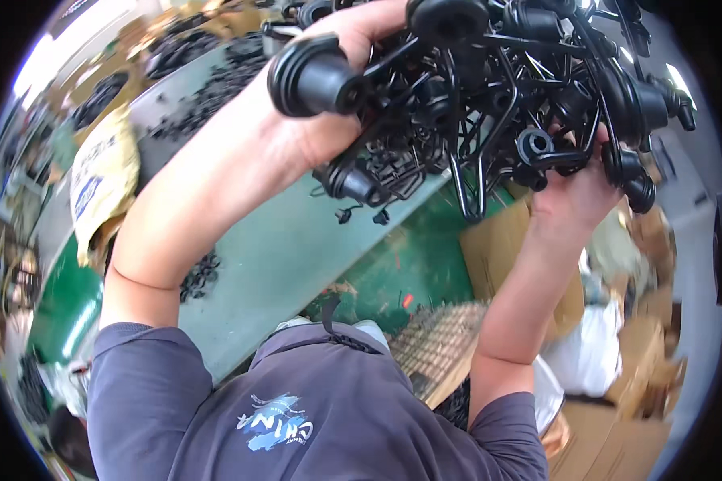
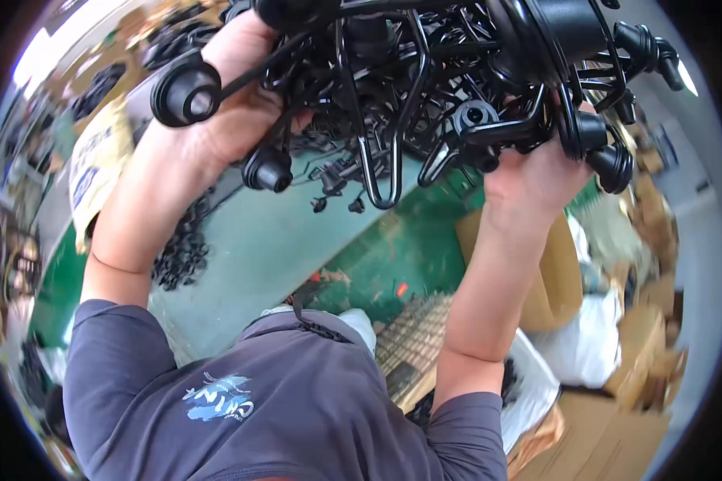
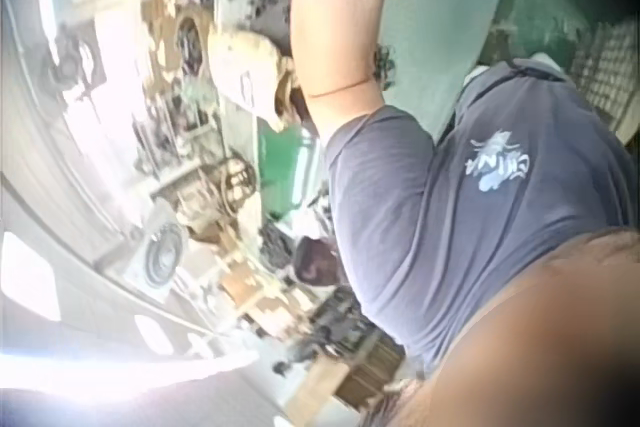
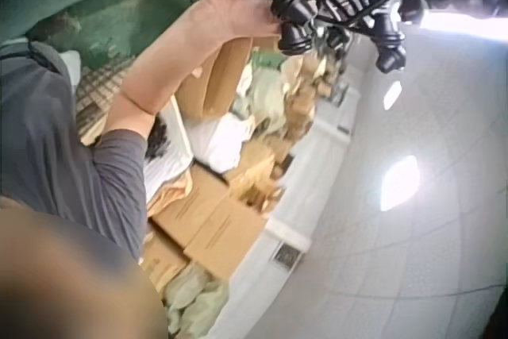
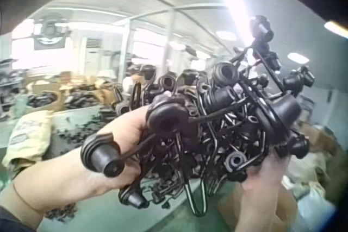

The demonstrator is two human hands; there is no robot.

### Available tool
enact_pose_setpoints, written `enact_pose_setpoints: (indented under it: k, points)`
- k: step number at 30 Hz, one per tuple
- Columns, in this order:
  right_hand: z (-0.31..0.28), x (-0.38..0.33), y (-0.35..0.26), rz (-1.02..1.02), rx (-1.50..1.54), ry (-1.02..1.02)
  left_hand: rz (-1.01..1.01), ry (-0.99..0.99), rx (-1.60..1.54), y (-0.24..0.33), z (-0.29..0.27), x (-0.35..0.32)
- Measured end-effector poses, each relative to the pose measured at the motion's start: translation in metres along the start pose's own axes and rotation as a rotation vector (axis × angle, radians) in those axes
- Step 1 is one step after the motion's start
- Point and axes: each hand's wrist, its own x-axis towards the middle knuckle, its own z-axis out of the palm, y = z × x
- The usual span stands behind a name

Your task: Assembling bicycle seats by attaching mounting components.

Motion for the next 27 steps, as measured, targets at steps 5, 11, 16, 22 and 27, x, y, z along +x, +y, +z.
enact_pose_setpoints:
  k: [5, 11, 16, 22, 27]
  points:
    - [0.129, 0.026, 0.148, 0.200, 0.076, 0.064, -0.036, -0.262, -0.299, 0.097, -0.114, -0.004]
    - [0.228, 0.051, 0.320, 0.515, 0.256, -0.095, 0.207, 0.276, -0.117, 0.142, -0.237, 0.041]
    - [0.311, 0.020, 0.460, 0.841, 0.275, -0.111, 0.191, 0.263, 0.091, 0.161, -0.365, 0.028]
    - [0.334, -0.027, 0.637, 0.998, 0.189, -0.171, 0.125, 0.941, -0.085, 0.137, -0.478, 0.063]
    - [0.323, -0.079, 0.737, 1.258, -0.098, -0.225, 0.071, 0.875, -0.280, 0.079, -0.593, 0.061]
